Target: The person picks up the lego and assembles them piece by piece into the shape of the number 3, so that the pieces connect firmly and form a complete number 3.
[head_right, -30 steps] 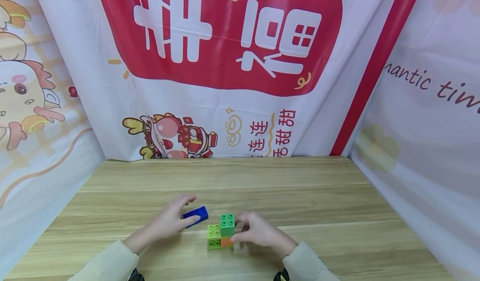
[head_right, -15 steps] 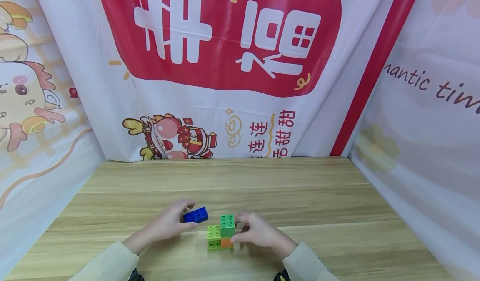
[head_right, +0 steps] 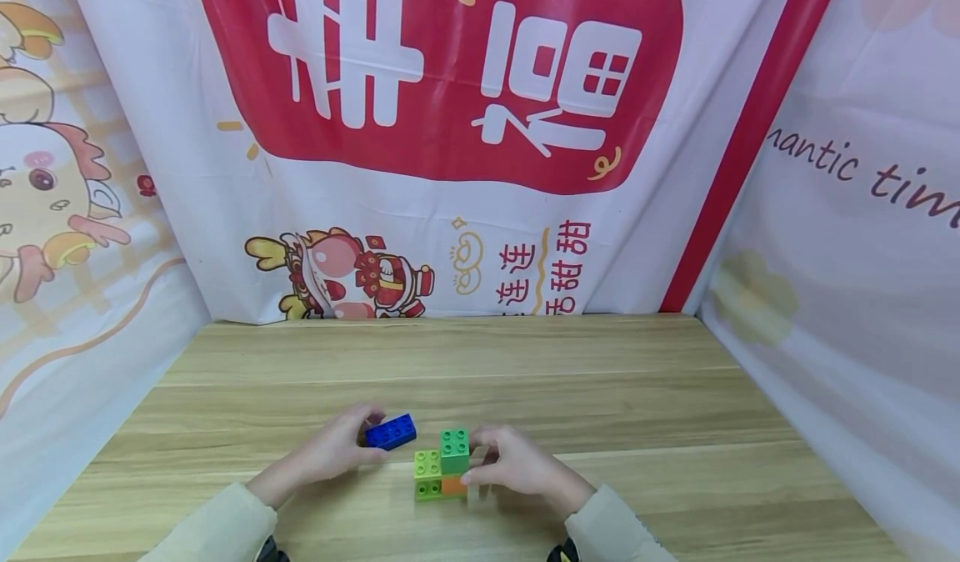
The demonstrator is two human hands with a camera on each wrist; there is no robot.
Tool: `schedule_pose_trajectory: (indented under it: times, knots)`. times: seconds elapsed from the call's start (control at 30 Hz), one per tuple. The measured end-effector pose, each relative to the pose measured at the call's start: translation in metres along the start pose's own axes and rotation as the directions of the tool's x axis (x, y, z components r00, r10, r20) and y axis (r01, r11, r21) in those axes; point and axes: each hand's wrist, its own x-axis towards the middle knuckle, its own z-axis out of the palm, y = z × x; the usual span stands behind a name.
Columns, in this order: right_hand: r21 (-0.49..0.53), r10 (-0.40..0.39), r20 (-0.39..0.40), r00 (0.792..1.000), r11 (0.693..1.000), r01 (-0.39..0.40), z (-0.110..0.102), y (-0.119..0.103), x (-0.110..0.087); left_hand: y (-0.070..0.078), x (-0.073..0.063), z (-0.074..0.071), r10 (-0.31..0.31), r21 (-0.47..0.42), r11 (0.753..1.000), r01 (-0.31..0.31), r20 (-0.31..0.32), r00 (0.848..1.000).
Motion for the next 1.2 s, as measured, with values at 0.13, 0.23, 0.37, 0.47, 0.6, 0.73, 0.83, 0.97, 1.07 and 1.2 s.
schedule_pose_trajectory:
  times: [0.13, 0.23, 0.37, 0.47, 0.6, 0.73, 0.83, 0.97, 1.07, 1.2]
  knots:
    - [-0.002, 0.01, 0.002, 1.0, 1.0, -0.01, -0.0002, -0.0009, -0.0002, -0.001, -0.0003, 0.0011, -0.015, 0.013, 1.0, 0.015, -0.002, 1.0]
    - [-0.002, 0.015, 0.003, 1.0, 1.0, -0.015, -0.0001, -0.0017, -0.0002, -0.0012, -0.0002, 0.0016, -0.027, 0.025, 0.999, 0.027, -0.005, 1.0]
    - [0.0, 0.011, 0.003, 1.0, 1.0, -0.011, -0.0001, -0.0018, -0.0001, -0.0015, 0.0, 0.002, -0.026, 0.028, 0.999, 0.027, -0.005, 1.0]
    - [0.001, 0.004, 0.001, 1.0, 1.0, -0.004, 0.0001, -0.0023, -0.0003, -0.0015, 0.0, 0.0025, -0.032, 0.027, 0.999, 0.032, -0.005, 0.999]
    - [0.0, -0.014, -0.003, 1.0, 1.0, 0.014, 0.001, -0.0026, -0.001, -0.0006, -0.0001, 0.0032, -0.049, 0.023, 0.999, 0.049, -0.008, 0.999]
    - [0.002, -0.026, -0.006, 1.0, 1.0, 0.026, 0.0016, -0.0027, -0.0017, 0.0017, 0.0, 0.0029, -0.071, 0.016, 0.997, 0.071, -0.014, 0.997]
    - [0.011, -0.026, -0.003, 1.0, 1.0, 0.026, 0.0012, -0.0032, -0.0018, 0.0035, -0.0001, 0.0023, -0.078, 0.014, 0.997, 0.079, -0.018, 0.997]
    - [0.013, -0.026, 0.001, 1.0, 1.0, 0.026, 0.0006, -0.0036, -0.0013, 0.0046, -0.0001, 0.0014, -0.066, 0.009, 0.998, 0.066, -0.025, 0.998]
    - [0.012, -0.021, -0.001, 1.0, 1.0, 0.021, 0.0006, -0.0032, -0.0009, 0.0049, 0.0003, 0.0001, -0.062, 0.003, 0.998, 0.063, -0.028, 0.998]
    - [0.011, -0.005, -0.006, 1.0, 1.0, 0.005, 0.001, -0.0024, -0.0004, 0.0068, 0.0016, -0.0029, -0.076, -0.022, 0.997, 0.075, -0.031, 0.997]
